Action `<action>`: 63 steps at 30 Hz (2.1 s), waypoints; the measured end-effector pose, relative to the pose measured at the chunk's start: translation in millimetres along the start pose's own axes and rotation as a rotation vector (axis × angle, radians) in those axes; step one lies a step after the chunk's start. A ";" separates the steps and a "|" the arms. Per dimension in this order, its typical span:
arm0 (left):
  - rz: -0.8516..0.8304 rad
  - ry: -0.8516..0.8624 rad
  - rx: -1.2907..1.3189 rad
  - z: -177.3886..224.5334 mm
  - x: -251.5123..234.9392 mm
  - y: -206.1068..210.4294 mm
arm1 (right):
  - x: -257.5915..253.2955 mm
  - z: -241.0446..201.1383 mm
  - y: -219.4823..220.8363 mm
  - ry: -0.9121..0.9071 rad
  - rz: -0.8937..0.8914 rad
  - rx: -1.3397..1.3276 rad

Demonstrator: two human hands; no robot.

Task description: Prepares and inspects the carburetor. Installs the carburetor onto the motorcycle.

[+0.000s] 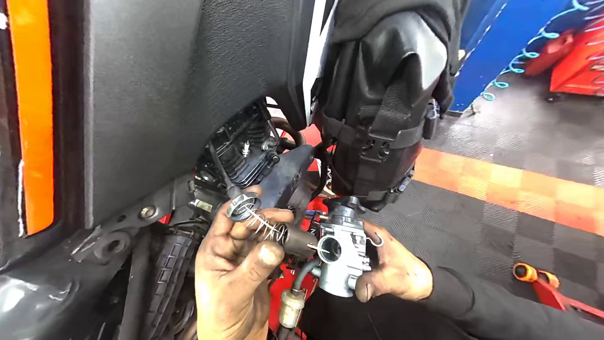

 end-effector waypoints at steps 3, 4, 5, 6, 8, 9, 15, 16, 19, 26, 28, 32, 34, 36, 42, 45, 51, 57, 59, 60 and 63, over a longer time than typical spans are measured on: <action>0.012 0.003 -0.039 -3.9 -0.9 -0.2 | 3.3 -11.5 2.3 0.030 0.079 0.057; 0.015 0.002 -0.046 -5.4 -1.5 -0.2 | 3.5 -15.6 3.1 0.032 0.100 0.065; 0.011 0.001 -0.047 -6.5 -2.3 0.2 | 3.2 -19.5 3.5 0.030 0.113 0.077; 0.009 0.001 -0.049 -7.2 -2.9 1.1 | 2.9 -23.1 3.8 0.034 0.122 0.088; 0.006 0.006 -0.044 -8.7 -3.9 3.0 | 1.5 -29.3 4.4 0.046 0.139 0.117; 0.004 0.009 -0.043 -9.4 -4.0 3.7 | 1.1 -31.4 4.4 0.054 0.141 0.128; 0.024 0.010 -0.053 -11.2 -3.6 5.3 | -0.9 -36.2 4.7 0.097 0.152 0.165; 0.028 0.011 -0.054 -11.6 -3.5 5.2 | -1.2 -36.6 4.5 0.098 0.154 0.176; 0.024 0.013 -0.056 -12.5 -4.1 3.3 | -2.7 -40.0 3.8 0.097 0.148 0.191; 0.012 0.010 -0.068 -13.1 -6.9 1.2 | -9.8 -48.8 1.3 0.200 0.129 0.261; 0.001 -0.003 -0.051 -13.5 -7.1 1.2 | -10.9 -52.1 1.8 0.189 0.118 0.244; -0.021 -0.029 -0.041 -12.8 -7.2 2.1 | -13.8 -55.7 3.1 0.162 0.116 0.225; -0.042 -0.073 -0.030 -15.8 -8.4 -0.3 | -15.9 -56.5 4.0 0.143 0.116 0.234; -0.053 -0.105 0.007 -18.6 -9.5 -2.7 | -18.2 -57.9 4.1 0.129 0.125 0.264; -0.060 -0.115 0.075 -19.9 -13.0 -5.8 | -21.4 -61.4 2.3 0.149 0.171 0.420; -0.079 -0.120 0.066 -20.4 -13.9 -6.5 | -22.7 -64.8 1.0 0.136 0.196 0.513; -0.082 -0.148 0.096 -22.0 -17.4 -8.0 | -24.3 -63.4 -2.3 0.134 0.243 0.557; -0.208 -0.124 0.097 -22.7 -21.6 -20.8 | -25.4 -57.1 -6.7 0.170 0.227 0.451; -0.192 -0.135 0.092 -22.9 -21.7 -22.7 | -24.8 -56.8 -6.9 0.184 0.221 0.441; -0.177 -0.139 0.080 -23.1 -21.8 -22.9 | -24.8 -56.9 -7.3 0.188 0.218 0.437; -0.148 -0.124 0.049 -23.2 -22.2 -21.7 | -24.7 -56.9 -8.7 0.190 0.213 0.439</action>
Point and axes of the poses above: each hand's wrist, its own x-axis away from the middle knuckle, its own y-axis out of the palm, z = x × y, the point moved 4 cm from there along -x, towards the middle knuckle, and after that the axes turned 7 degrees about x, right-handed, at the moved point
